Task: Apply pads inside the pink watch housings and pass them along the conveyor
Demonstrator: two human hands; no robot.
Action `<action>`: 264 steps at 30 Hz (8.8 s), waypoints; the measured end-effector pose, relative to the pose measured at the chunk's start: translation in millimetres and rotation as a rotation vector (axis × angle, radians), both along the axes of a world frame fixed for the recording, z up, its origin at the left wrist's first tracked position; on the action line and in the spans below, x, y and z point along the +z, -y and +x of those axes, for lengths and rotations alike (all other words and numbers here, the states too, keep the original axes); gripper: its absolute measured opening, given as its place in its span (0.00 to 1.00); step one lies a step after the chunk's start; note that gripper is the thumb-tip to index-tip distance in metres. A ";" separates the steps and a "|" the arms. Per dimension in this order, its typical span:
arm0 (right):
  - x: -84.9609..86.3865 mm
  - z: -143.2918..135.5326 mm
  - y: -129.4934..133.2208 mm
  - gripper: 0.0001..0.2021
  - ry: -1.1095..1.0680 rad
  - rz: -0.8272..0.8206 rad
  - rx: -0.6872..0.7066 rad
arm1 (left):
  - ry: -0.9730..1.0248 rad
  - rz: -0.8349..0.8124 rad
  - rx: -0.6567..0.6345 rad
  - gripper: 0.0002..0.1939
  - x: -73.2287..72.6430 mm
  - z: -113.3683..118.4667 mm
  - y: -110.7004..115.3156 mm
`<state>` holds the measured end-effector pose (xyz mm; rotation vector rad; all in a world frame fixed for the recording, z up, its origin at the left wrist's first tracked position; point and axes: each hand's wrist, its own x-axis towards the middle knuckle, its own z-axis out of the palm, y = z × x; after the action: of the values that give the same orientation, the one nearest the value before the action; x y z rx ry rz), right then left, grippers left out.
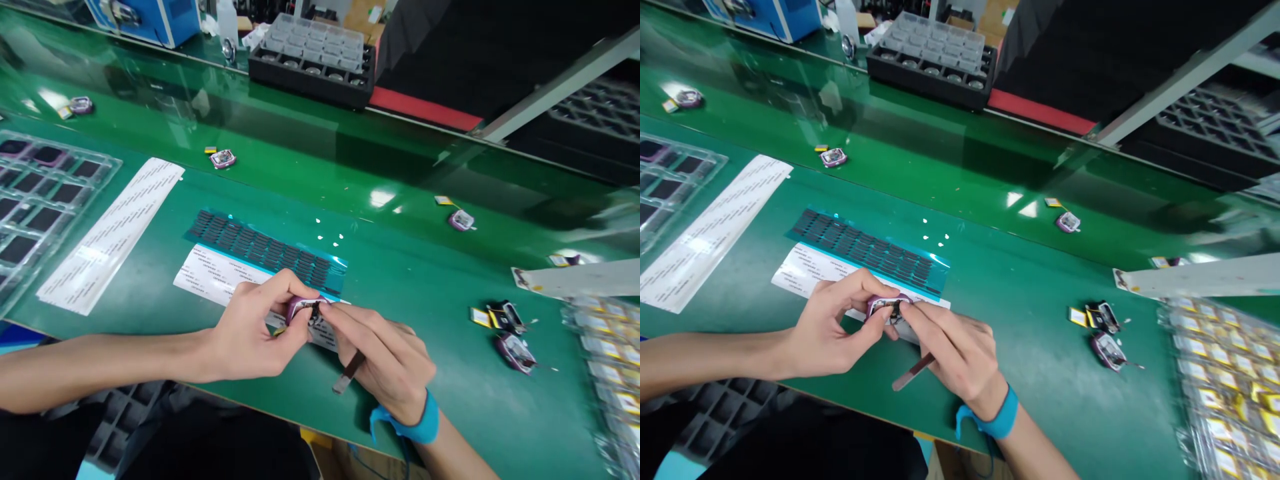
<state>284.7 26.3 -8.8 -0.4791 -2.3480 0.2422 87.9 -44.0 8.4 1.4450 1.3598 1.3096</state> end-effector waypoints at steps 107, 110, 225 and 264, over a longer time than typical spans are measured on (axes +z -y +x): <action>2.6 -17.1 1.2 0.14 -0.044 -0.104 -0.035 | -0.101 0.043 0.030 0.04 -10.0 0.6 0.2; 3.8 -18.4 0.8 0.09 -0.040 -0.259 -0.024 | -0.210 0.121 0.020 0.06 -14.1 1.2 1.6; 23.6 -3.5 -66.1 0.12 -0.093 -0.578 -0.135 | -0.381 0.089 -0.166 0.11 -8.1 -29.9 -32.2; 24.3 35.5 -77.6 0.09 0.206 -0.087 -0.051 | -0.771 0.291 -0.568 0.17 -23.1 -21.6 -34.5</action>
<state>320.2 103.9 15.5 -0.6319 -2.5295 0.2830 66.2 -9.5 -14.7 2.4720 1.0638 0.5962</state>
